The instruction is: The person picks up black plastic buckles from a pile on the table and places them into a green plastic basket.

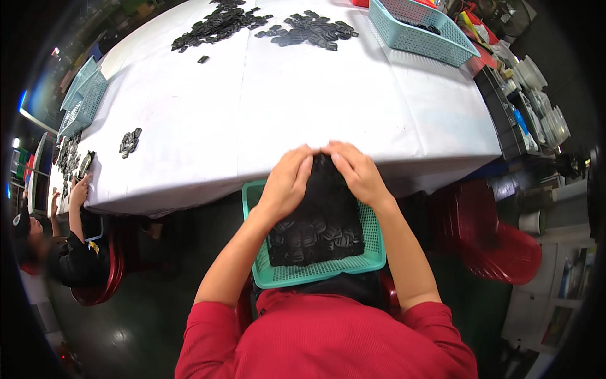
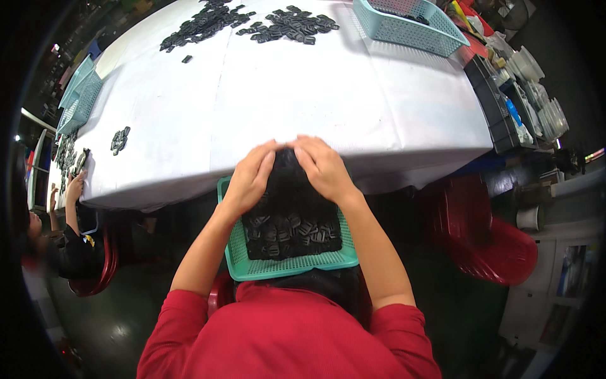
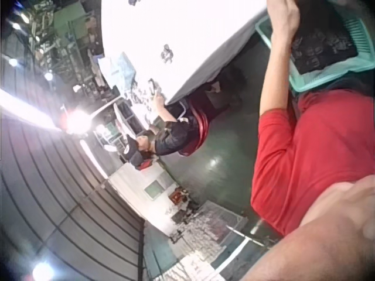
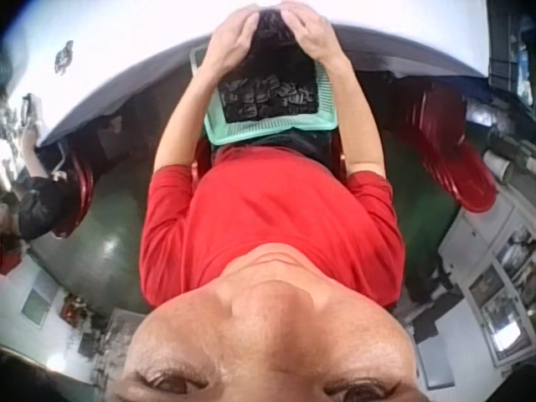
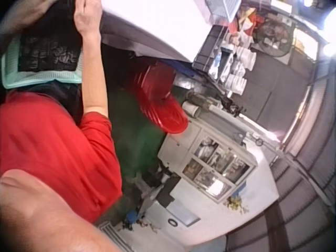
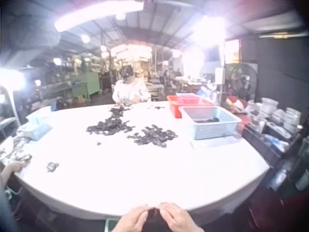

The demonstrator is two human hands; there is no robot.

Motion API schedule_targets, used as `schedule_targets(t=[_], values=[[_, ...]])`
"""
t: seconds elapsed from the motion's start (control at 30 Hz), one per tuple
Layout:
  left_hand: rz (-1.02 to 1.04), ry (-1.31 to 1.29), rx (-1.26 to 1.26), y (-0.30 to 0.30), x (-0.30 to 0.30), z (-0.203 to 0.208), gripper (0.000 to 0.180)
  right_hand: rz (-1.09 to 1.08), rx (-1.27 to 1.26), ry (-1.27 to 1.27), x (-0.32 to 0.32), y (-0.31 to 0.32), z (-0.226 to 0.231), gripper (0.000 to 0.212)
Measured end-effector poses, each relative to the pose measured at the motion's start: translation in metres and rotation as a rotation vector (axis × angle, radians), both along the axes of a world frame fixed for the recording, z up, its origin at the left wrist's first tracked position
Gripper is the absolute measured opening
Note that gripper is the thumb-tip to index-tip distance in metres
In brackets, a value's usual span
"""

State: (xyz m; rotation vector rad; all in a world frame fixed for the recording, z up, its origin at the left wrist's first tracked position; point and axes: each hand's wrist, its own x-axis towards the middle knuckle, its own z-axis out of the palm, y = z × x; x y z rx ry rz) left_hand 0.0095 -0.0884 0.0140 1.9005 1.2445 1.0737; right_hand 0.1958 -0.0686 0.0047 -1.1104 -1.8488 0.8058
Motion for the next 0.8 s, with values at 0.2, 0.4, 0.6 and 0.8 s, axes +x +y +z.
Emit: schedule_targets(t=[0.2,0.4,0.6,0.8], values=[[0.017,-0.050,-0.104,0.043,-0.039,0.026,0.027,0.056,-0.247,-0.058,0.017,0.032,0.035,0.029],[0.250,0.252,0.083,0.255,-0.100,-0.026,0.052,-0.329,0.140,-0.341,0.066,0.243,-0.029,0.052],[0.468,0.567,-0.096,0.381,-0.089,-0.041,0.082,-0.535,-0.012,-0.421,0.053,0.380,-0.025,0.076],[0.338,0.513,-0.018,0.415,-0.038,-0.037,0.075,-0.445,-0.049,-0.334,0.020,0.433,-0.029,0.073]])
